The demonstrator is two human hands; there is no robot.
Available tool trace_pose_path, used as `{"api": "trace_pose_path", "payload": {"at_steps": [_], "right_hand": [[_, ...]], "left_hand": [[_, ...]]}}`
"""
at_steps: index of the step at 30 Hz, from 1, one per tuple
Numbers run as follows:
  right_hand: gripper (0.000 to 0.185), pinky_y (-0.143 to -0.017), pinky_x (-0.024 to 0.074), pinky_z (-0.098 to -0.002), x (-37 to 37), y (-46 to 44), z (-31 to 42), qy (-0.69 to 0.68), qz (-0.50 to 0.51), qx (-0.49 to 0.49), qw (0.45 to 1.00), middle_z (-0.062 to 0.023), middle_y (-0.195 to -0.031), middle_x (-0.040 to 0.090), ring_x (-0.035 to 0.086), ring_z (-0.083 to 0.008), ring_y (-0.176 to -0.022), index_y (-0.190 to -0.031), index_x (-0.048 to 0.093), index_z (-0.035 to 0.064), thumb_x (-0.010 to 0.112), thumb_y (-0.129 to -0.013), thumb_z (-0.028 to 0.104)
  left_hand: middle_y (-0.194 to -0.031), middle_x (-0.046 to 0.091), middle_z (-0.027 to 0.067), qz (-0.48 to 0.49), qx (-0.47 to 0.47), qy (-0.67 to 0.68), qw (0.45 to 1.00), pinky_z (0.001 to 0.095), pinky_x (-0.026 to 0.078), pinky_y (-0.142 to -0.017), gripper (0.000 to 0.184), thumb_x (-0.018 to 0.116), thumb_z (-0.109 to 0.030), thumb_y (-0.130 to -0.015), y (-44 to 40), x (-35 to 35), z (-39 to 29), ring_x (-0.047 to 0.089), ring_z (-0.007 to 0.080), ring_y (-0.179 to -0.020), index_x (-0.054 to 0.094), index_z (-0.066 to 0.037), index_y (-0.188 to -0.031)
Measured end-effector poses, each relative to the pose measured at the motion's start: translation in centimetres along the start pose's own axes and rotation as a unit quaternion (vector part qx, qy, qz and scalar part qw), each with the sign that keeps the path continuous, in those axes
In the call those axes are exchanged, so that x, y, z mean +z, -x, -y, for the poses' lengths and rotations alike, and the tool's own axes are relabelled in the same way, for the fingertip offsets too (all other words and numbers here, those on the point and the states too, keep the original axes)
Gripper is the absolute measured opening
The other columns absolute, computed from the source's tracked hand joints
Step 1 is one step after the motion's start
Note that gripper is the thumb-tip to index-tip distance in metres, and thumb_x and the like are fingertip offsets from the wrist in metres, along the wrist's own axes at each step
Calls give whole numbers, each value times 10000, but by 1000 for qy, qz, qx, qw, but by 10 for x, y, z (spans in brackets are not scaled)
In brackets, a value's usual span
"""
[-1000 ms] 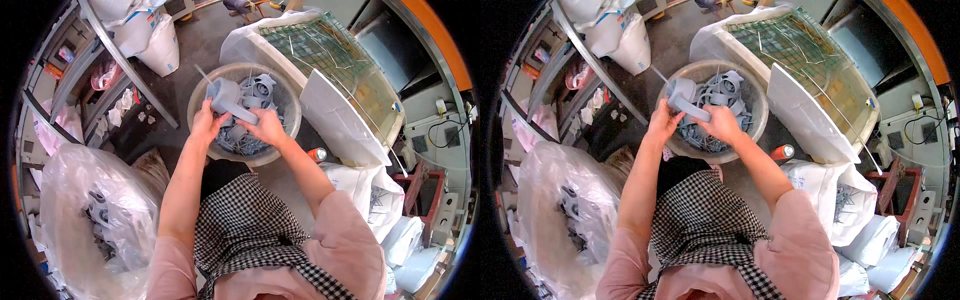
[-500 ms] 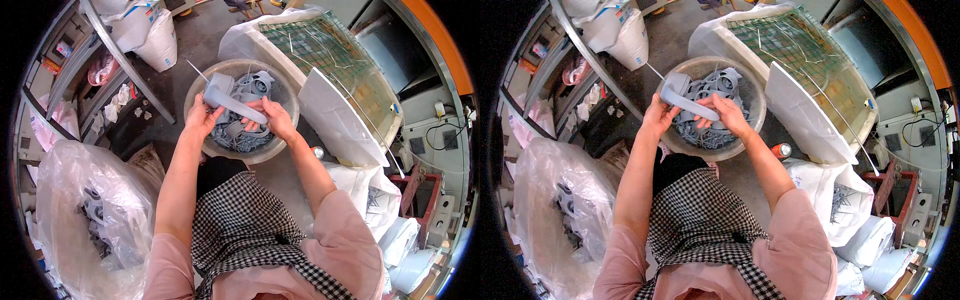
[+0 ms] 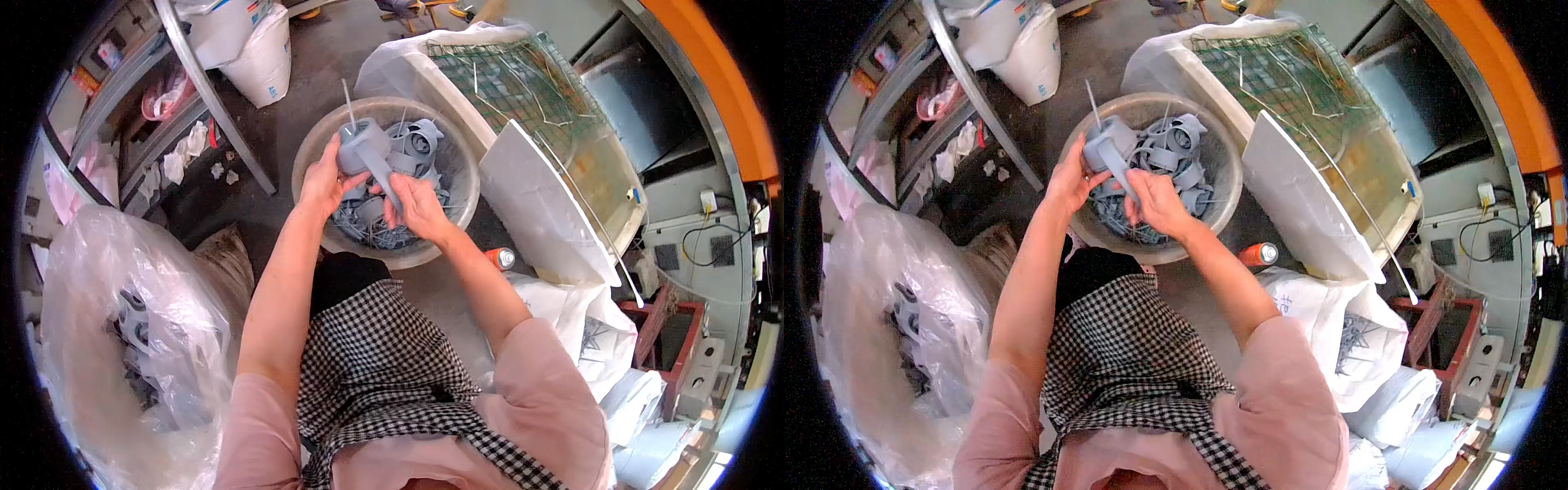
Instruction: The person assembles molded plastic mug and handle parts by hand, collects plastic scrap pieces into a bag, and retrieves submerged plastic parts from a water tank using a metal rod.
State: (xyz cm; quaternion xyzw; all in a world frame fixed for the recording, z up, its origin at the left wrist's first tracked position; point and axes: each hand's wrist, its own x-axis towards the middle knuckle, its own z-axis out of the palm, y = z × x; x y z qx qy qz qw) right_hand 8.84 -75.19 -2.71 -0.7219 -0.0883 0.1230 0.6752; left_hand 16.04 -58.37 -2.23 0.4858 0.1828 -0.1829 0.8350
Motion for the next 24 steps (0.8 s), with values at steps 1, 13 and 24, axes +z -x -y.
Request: {"api": "trace_pose_path", "payload": {"at_steps": [1, 13, 24], "right_hand": [[476, -537, 483, -251, 3, 0, 0, -49, 15, 0, 999, -73, -639, 608, 609, -141, -583, -1066, 570, -22, 314, -1005, 375], [430, -670, 552, -301, -29, 3, -26, -96, -111, 70, 987, -185, -853, 655, 674, -245, -743, -1075, 540, -109, 365, -1000, 275], [331, -766, 543, -313, -24, -1, -33, -127, -114, 8, 985, -184, -1016, 617, 652, -255, -896, -1267, 403, -39, 437, -944, 23]], "left_hand": [[-1104, 538, 168, -4, 2, 8, 1000, 377, 584, -766, 531, 539, -381, -914, -2, -3, 0, 593, 260, -959, 468, 58, -1204], [-1099, 438, 153, -22, -33, -55, 998, 318, 564, -680, 687, 670, -481, -795, -21, -18, -2, 544, 205, -905, 491, 70, -1164], [-1101, 476, 161, -77, -62, -78, 992, 320, 591, -685, 631, 654, -465, -817, -6, -3, -6, 559, 209, -885, 518, 61, -1139]]}}
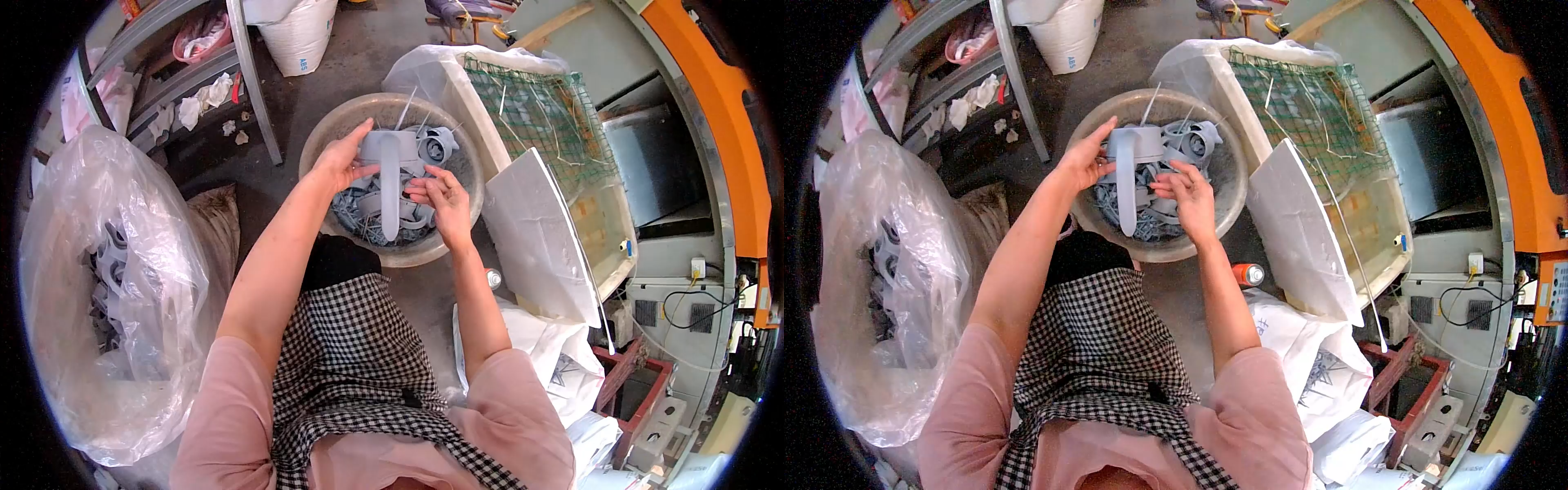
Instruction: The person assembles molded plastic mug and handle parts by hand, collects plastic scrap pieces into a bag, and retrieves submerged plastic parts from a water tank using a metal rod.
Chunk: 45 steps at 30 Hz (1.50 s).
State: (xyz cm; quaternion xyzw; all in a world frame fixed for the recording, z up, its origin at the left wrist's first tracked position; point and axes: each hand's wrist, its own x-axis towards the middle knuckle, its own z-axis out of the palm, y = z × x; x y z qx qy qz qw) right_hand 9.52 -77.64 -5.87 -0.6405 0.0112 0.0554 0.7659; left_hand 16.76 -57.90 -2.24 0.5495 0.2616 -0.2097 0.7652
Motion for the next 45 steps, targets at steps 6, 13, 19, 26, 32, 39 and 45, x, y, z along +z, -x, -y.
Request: {"api": "trace_pose_path", "payload": {"at_steps": [6, 13, 19, 26, 32, 39, 45], "right_hand": [[558, -854, 499, -359, 15, -5, 16, 272, -42, -165, 947, -165, -1181, 540, 546, -286, -1102, -1287, 415, 30, 653, -783, 2], [632, -979, 384, -413, 19, -34, 40, 386, -3, -274, 881, -217, -1214, 472, 426, -390, -1191, -1264, 434, 59, 628, -677, -70], [506, -911, 404, -456, 38, -20, 73, 401, -154, -270, 862, -222, -1099, 489, 476, -424, -1062, -1138, 473, 40, 511, -663, -129], [526, -926, 400, -390, 82, 7, 102, 336, -49, -310, 888, -196, -1109, 533, 513, -360, -1078, -1145, 476, 19, 504, -645, -146], [565, -873, 438, -346, 110, 13, 95, 282, 24, -348, 894, -141, -1092, 549, 557, -281, -1008, -1143, 466, 34, 697, -629, 7], [580, -883, 434, -362, 146, 26, 105, 287, 46, -401, 869, -154, -1089, 538, 540, -313, -1030, -1150, 469, 38, 691, -616, -1], [560, -893, 431, -386, 176, 26, 107, 288, 32, -462, 838, -186, -1113, 515, 517, -367, -1053, -1125, 475, 28, 655, -603, -66]], "left_hand": [[-1024, 432, 129, 69, 13, 5, 998, 269, 580, -627, 802, 689, -546, -750, 10, 1, -1, 561, 185, -844, 444, 93, -1168], [-1028, 492, 162, 135, 57, 26, 989, 345, 551, -768, 686, 612, -498, -843, 27, 10, 10, 576, 217, -850, 474, 89, -1169], [-904, 620, 112, 160, 195, -122, 960, 293, 479, -715, 482, 434, -411, -967, 127, 4, 6, 604, 188, -795, 506, 25, -1161], [-830, 594, 76, 319, 277, -28, 906, 254, 468, -634, 312, 430, -142, -974, 203, -18, 25, 577, 127, -650, 431, -5, -1255], [-899, 590, 83, 341, 295, -32, 892, 254, 471, -656, 425, 518, -21, -897, 235, -36, 24, 562, 127, -687, 402, -13, -1305], [-848, 578, 74, 233, 369, -4, 900, 236, 465, -619, 363, 507, -57, -920, 253, -47, 19, 558, 111, -657, 426, -12, -1271], [-581, 470, -8, 67, 392, -25, 917, 201, 368, -457, 199, 447, -193, -982, 253, -67, 21, 434, 62, -459, 542, -18, -989]]}}
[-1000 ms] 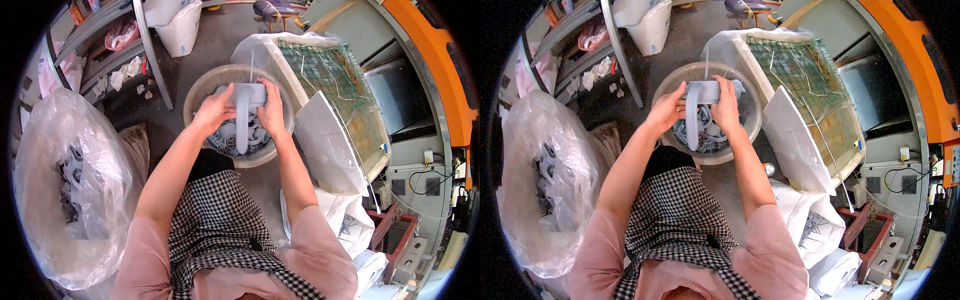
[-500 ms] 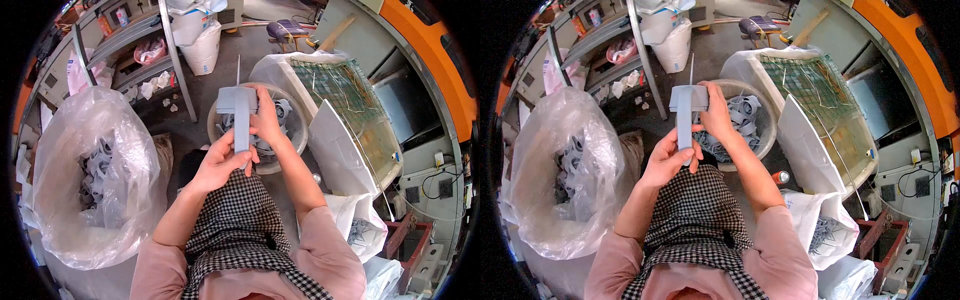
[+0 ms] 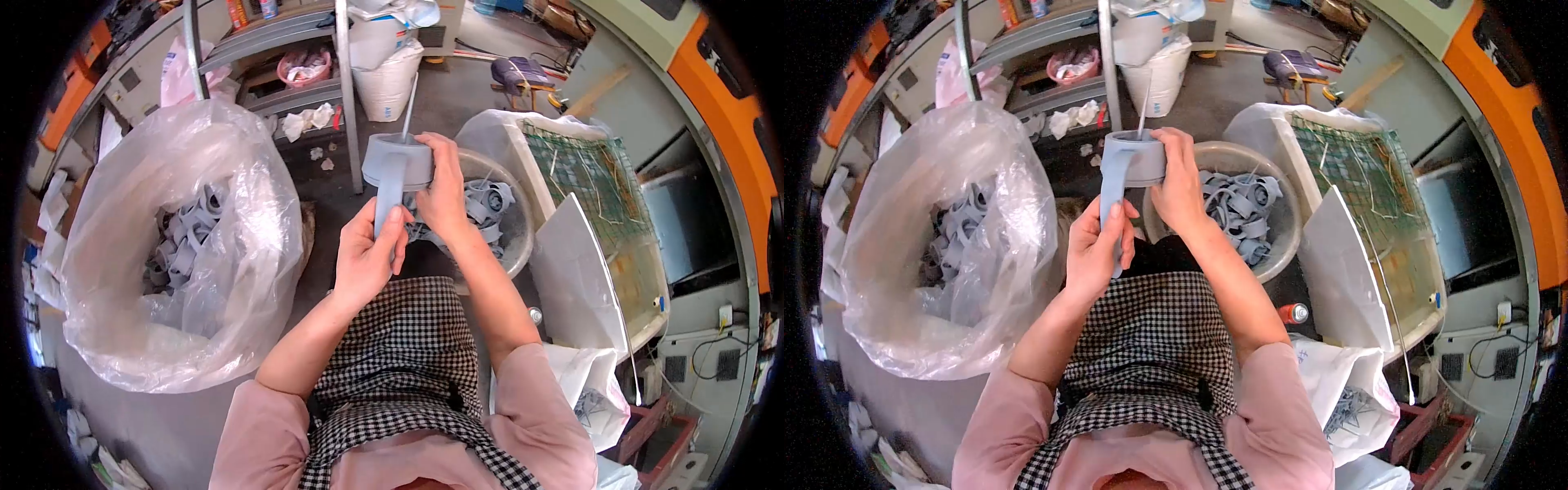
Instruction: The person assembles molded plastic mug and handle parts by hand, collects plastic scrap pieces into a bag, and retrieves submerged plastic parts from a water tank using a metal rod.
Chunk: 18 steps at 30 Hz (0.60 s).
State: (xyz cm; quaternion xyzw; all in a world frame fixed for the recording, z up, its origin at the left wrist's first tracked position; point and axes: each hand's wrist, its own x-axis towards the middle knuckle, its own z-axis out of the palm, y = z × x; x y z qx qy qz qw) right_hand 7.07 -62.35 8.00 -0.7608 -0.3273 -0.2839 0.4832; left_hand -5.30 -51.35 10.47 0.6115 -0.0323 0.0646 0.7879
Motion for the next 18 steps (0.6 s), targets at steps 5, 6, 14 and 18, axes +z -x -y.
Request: {"api": "trace_pose_path", "payload": {"at_steps": [5, 6, 14, 18], "right_hand": [[526, -882, 433, -372, 25, -5, 9, -35, 17, -14, 999, -178, -1098, 515, 523, -340, -1037, -1120, 473, 23, 649, -630, -53], [526, -882, 433, -372, 30, -6, 11, -40, 21, -16, 999, -178, -1098, 515, 523, -340, -1037, -1120, 473, 23, 649, -630, -53], [429, -838, 437, -333, 75, -7, 22, -104, 63, 12, 992, -136, -1070, 535, 538, -285, -986, -1093, 495, 22, 647, -692, 23], [523, -858, 438, -402, 87, -6, 28, -125, 86, 17, 988, -186, -1073, 503, 514, -390, -1014, -1130, 475, 29, 592, -642, -119]], "left_hand": [[-589, 552, 42, 14, 8, 20, 1000, 208, 386, -452, 608, 154, -419, -1013, 5, -17, -10, 471, 84, -448, 573, 6, -1127], [-657, 595, 81, 30, -18, 66, 997, 217, 416, -488, 683, 106, -472, -996, 5, -24, -12, 509, 112, -478, 549, 14, -1182], [-818, 649, 160, 16, -51, 241, 969, 292, 497, -609, 992, 66, -730, -851, 14, -56, -25, 589, 216, -586, 446, 81, -1277], [-923, 646, 180, 44, -42, 246, 967, 286, 495, -700, 981, 19, -714, -852, 21, -71, -26, 608, 202, -692, 406, 54, -1323]]}}
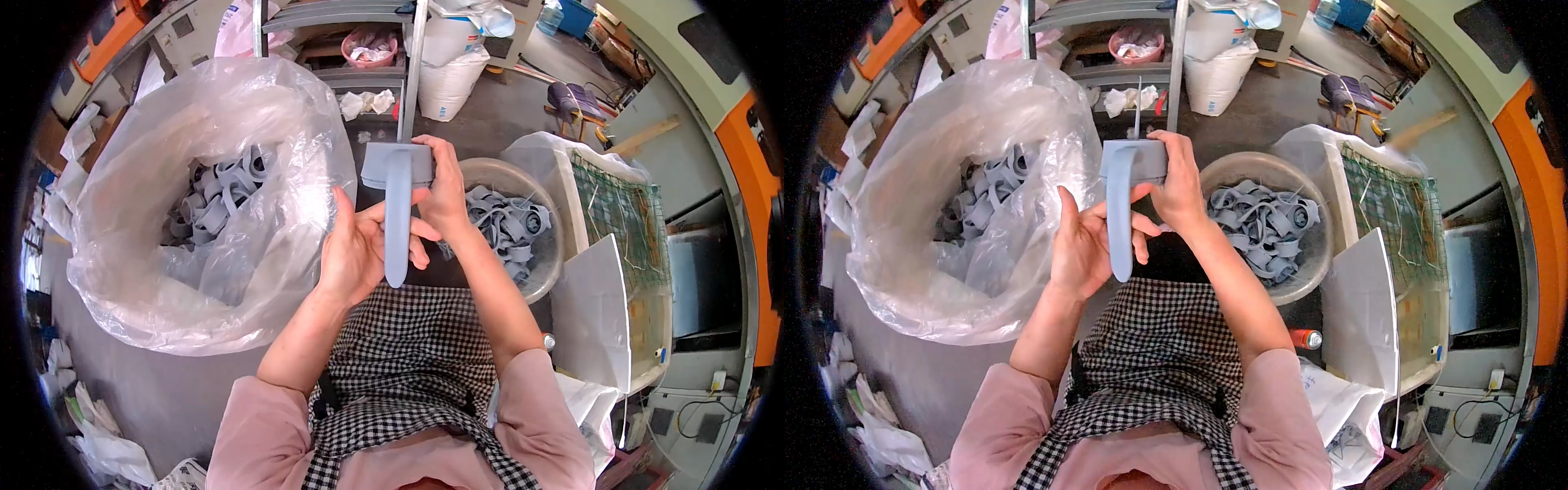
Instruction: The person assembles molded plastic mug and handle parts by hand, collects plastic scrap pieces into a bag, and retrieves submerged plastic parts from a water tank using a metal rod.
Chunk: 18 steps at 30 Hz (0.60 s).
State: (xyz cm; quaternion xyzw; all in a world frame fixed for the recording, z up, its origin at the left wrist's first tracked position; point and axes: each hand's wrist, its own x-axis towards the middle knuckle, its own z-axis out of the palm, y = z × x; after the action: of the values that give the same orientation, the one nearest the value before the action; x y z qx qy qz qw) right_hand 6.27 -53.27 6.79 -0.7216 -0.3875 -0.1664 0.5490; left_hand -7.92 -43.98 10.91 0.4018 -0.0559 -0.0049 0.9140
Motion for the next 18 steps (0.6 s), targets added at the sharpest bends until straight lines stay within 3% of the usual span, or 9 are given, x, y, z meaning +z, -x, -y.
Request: {"api": "trace_pose_path", "payload": {"at_steps": [2, 12, 15, 17, 18], "right_hand": [[488, -837, 440, -342, 7, -1, -2, 11, -8, -16, 1000, -134, -1062, 538, 538, -297, -983, -1092, 498, 22, 638, -632, -65], [552, -877, 428, -370, 39, -8, 14, -19, 31, 31, 999, -151, -1068, 525, 522, -327, -1018, -1104, 492, 30, 572, -586, -143], [531, -883, 424, -373, 48, -11, 22, -6, 28, 23, 999, -158, -1080, 522, 511, -337, -1049, -1092, 490, 24, 578, -594, -139], [533, -896, 418, -389, 56, -13, 31, 38, 2, -10, 999, -174, -1122, 502, 498, -357, -1073, -1102, 473, 23, 596, -606, -128], [533, -896, 418, -389, 61, -13, 37, 29, 6, -16, 999, -174, -1122, 502, 498, -357, -1073, -1102, 473, 23, 596, -606, -128]], "left_hand": [[-928, 643, 181, -6, 9, 7, 1000, 301, 499, -716, 974, 13, -705, -857, 3, -4, -2, 611, 207, -706, 388, 60, -1329], [-938, 627, 174, -59, 43, -1, 997, 324, 515, -703, 926, 35, -663, -888, 24, -18, -19, 624, 227, -749, 356, 85, -1329], [-874, 603, 138, -120, 59, -35, 990, 275, 499, -605, 795, 155, -610, -936, 34, -14, -24, 603, 195, -670, 398, 49, -1309], [-809, 582, 99, -158, 65, -236, 957, 245, 473, -558, 579, 273, -474, -987, 47, -19, -25, 572, 148, -632, 454, 12, -1245], [-720, 541, 44, -168, 98, -262, 945, 219, 428, -513, 374, 366, -320, -1003, 53, -26, -22, 531, 104, -602, 483, -15, -1185]]}}
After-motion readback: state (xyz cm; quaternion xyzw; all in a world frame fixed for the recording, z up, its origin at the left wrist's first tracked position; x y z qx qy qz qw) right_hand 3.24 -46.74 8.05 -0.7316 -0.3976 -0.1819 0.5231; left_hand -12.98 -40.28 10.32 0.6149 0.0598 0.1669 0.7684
